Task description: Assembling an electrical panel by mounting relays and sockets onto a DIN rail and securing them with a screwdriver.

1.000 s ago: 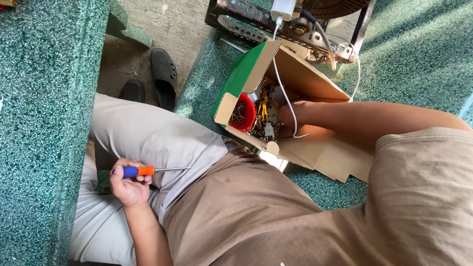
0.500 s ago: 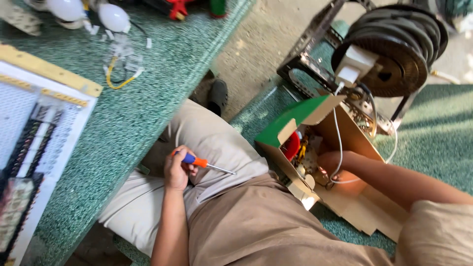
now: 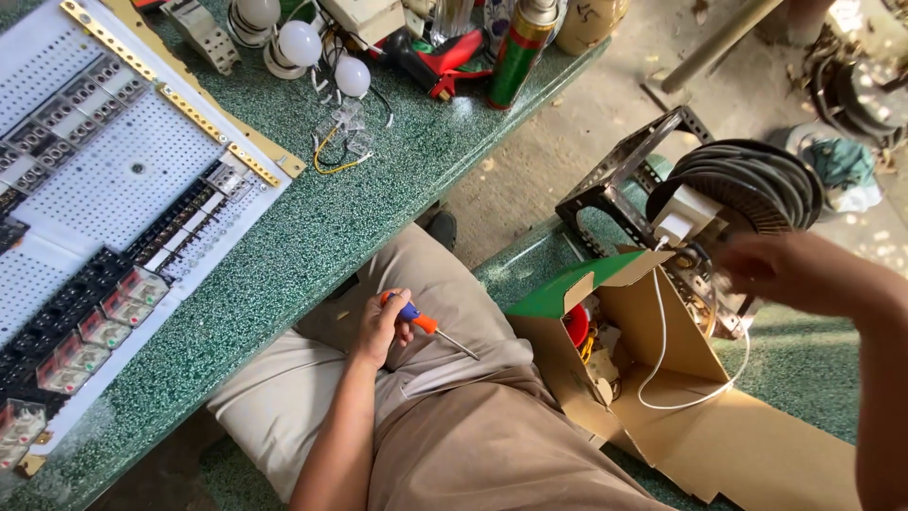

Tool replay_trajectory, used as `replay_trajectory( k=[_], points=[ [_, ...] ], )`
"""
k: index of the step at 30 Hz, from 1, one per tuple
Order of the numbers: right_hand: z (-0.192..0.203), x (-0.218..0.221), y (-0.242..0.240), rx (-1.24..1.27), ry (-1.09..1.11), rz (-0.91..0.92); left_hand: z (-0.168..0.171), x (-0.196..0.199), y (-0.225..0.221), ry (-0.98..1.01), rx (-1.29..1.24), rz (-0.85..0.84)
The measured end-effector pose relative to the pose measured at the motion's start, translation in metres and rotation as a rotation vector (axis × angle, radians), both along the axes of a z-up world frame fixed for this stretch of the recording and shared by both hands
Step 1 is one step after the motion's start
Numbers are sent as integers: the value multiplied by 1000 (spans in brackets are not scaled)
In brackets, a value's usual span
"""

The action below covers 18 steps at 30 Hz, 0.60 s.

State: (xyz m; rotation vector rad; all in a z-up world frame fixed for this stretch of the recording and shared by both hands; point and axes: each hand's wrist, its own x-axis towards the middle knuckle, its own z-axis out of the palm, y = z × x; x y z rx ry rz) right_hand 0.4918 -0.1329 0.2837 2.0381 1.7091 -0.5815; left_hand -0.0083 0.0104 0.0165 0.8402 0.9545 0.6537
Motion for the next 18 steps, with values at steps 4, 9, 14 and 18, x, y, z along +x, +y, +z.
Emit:
replay_trajectory(
  k=[4, 9, 14, 18],
  points=[
    [37, -109, 93, 321, 164, 108, 1, -3, -2, 23, 6, 14],
    [-28, -193, 228, 464, 690, 292, -7, -7, -1, 16, -58, 37],
    [-78, -267, 325, 491, 744, 25, -5, -12, -1, 24, -69, 69],
    [-118, -268, 373, 603, 708, 90, -15, -12, -2, 42, -129, 114]
  ],
)
